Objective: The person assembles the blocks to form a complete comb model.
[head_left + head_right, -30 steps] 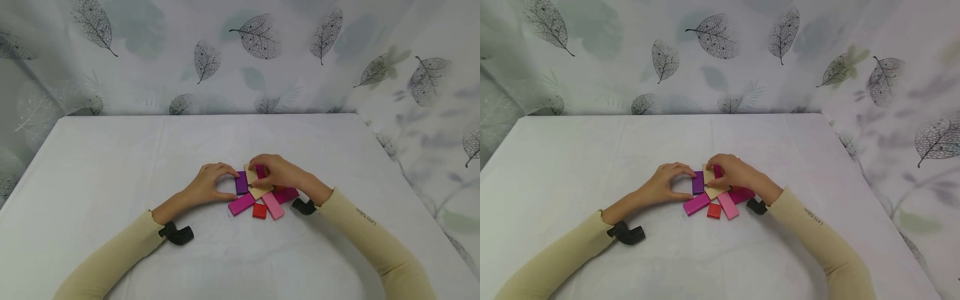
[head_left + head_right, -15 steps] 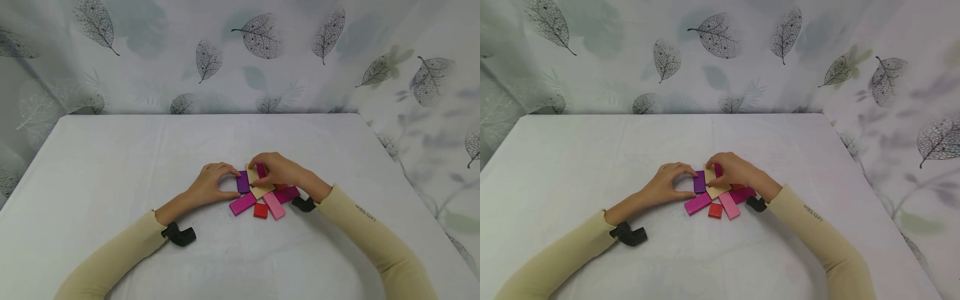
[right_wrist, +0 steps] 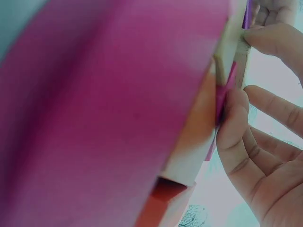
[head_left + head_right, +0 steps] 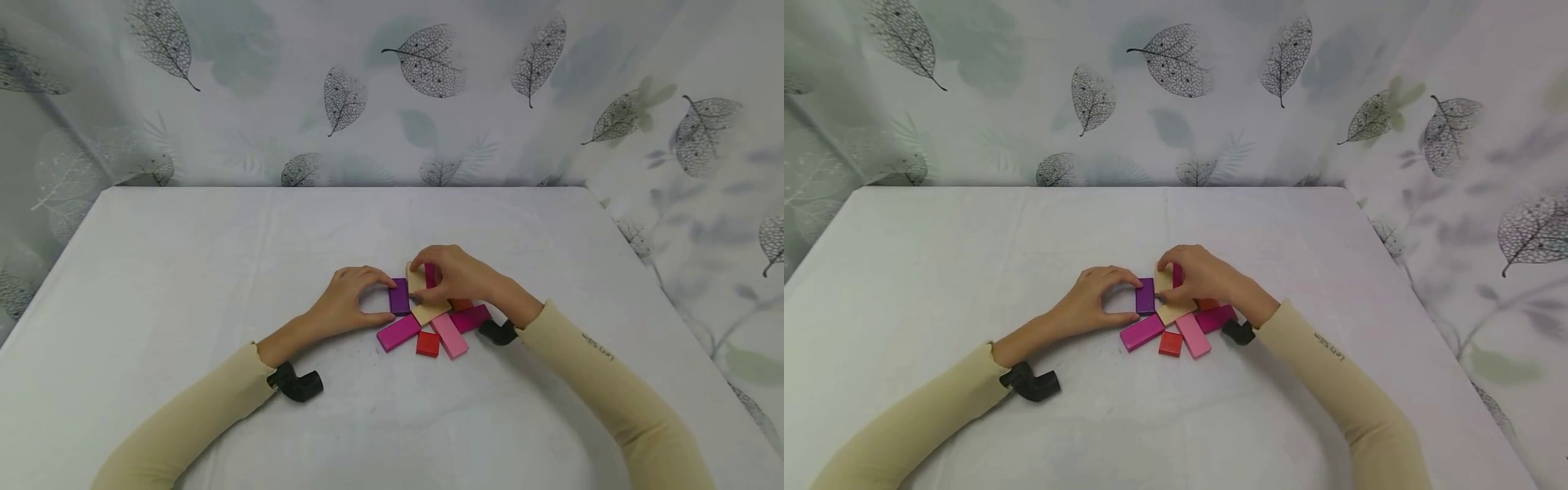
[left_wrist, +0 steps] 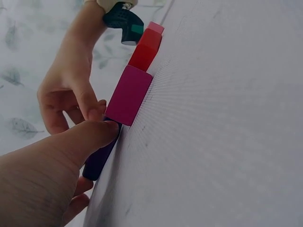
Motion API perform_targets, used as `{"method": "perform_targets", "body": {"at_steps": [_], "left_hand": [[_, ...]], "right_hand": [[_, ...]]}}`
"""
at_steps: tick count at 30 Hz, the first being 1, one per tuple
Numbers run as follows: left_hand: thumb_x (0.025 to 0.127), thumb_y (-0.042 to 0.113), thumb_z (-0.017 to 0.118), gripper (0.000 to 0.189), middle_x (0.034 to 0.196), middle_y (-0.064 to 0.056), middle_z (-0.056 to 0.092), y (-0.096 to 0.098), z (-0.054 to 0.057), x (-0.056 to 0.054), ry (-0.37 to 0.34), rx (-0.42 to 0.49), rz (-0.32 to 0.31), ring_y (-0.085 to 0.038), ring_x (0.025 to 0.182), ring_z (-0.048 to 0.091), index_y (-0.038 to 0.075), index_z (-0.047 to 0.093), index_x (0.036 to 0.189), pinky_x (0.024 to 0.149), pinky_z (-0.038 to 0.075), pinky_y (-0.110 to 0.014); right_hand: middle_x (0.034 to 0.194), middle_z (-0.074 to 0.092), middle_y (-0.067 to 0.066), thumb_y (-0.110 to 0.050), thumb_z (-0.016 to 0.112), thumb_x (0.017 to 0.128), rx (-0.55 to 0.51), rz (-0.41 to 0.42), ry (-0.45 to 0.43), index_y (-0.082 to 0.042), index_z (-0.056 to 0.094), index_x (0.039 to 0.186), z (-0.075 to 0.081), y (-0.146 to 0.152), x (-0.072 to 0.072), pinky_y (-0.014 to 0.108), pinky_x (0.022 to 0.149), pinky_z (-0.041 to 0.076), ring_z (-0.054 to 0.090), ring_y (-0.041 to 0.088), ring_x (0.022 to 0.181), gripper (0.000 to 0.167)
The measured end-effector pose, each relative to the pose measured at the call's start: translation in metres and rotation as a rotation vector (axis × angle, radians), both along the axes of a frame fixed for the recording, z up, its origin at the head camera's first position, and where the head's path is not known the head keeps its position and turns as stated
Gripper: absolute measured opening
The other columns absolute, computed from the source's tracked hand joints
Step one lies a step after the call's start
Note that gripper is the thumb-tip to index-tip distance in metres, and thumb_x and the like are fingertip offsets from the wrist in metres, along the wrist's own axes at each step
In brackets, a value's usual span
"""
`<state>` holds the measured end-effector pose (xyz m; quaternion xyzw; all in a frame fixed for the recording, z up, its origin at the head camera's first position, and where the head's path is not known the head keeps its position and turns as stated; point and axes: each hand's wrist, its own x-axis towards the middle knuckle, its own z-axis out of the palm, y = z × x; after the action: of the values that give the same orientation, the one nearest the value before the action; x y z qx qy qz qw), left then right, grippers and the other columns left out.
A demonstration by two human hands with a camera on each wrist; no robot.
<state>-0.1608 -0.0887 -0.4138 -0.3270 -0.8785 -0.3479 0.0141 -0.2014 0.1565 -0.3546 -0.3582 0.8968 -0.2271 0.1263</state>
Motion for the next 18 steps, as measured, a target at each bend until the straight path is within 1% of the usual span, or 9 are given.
{"method": "perform_targets", "body": {"at_steps": [2, 5, 8, 13, 18], "left_hand": [[0.078, 0.035, 0.081, 0.046, 0.122, 0.001, 0.063, 0.000, 0.000, 0.000, -0.001, 0.002, -0.003, -0.018, 0.121, 0.053, 0.017, 0.064, 0.117, 0.108, 0.027, -0.052], [0.079, 0.035, 0.081, 0.046, 0.122, 0.001, 0.063, 0.000, -0.001, 0.000, 0.000, 0.002, -0.006, -0.018, 0.121, 0.053, 0.017, 0.064, 0.117, 0.108, 0.027, -0.052], [0.079, 0.035, 0.080, 0.046, 0.123, 0.000, 0.063, 0.000, -0.002, 0.000, -0.003, -0.002, -0.009, -0.019, 0.122, 0.053, 0.017, 0.064, 0.118, 0.108, 0.027, -0.053], [0.080, 0.034, 0.080, 0.045, 0.125, -0.001, 0.063, -0.001, -0.003, 0.000, -0.008, -0.003, -0.014, -0.020, 0.123, 0.052, 0.017, 0.063, 0.118, 0.108, 0.027, -0.054], [0.080, 0.034, 0.080, 0.045, 0.124, -0.001, 0.063, 0.000, -0.002, -0.001, 0.002, 0.006, -0.018, -0.020, 0.123, 0.052, 0.017, 0.063, 0.118, 0.107, 0.027, -0.054]], "right_hand": [[0.105, 0.066, 0.008, -0.023, 0.080, 0.081, -0.012, -0.003, 0.002, -0.003, 0.067, 0.115, 0.000, 0.000, -0.002, 0.028, 0.069, 0.052, 0.057, 0.018, 0.079, 0.041], [0.111, 0.066, 0.009, -0.022, 0.079, 0.081, -0.019, -0.011, 0.015, -0.003, 0.067, 0.114, 0.000, 0.000, -0.005, 0.028, 0.074, 0.054, 0.057, 0.019, 0.084, 0.041], [0.113, 0.066, 0.010, -0.022, 0.079, 0.081, -0.022, -0.039, 0.000, -0.003, 0.067, 0.114, -0.001, -0.001, -0.006, 0.030, 0.076, 0.055, 0.058, 0.018, 0.086, 0.040], [0.113, 0.065, 0.010, -0.022, 0.079, 0.080, -0.021, -0.084, -0.022, -0.004, 0.067, 0.116, -0.001, 0.000, -0.009, 0.029, 0.073, 0.056, 0.060, 0.015, 0.076, 0.041], [0.111, 0.066, 0.011, -0.021, 0.079, 0.080, -0.018, -0.078, -0.001, -0.003, 0.067, 0.114, 0.001, -0.001, -0.012, 0.027, 0.070, 0.055, 0.059, 0.013, 0.071, 0.040]]}}
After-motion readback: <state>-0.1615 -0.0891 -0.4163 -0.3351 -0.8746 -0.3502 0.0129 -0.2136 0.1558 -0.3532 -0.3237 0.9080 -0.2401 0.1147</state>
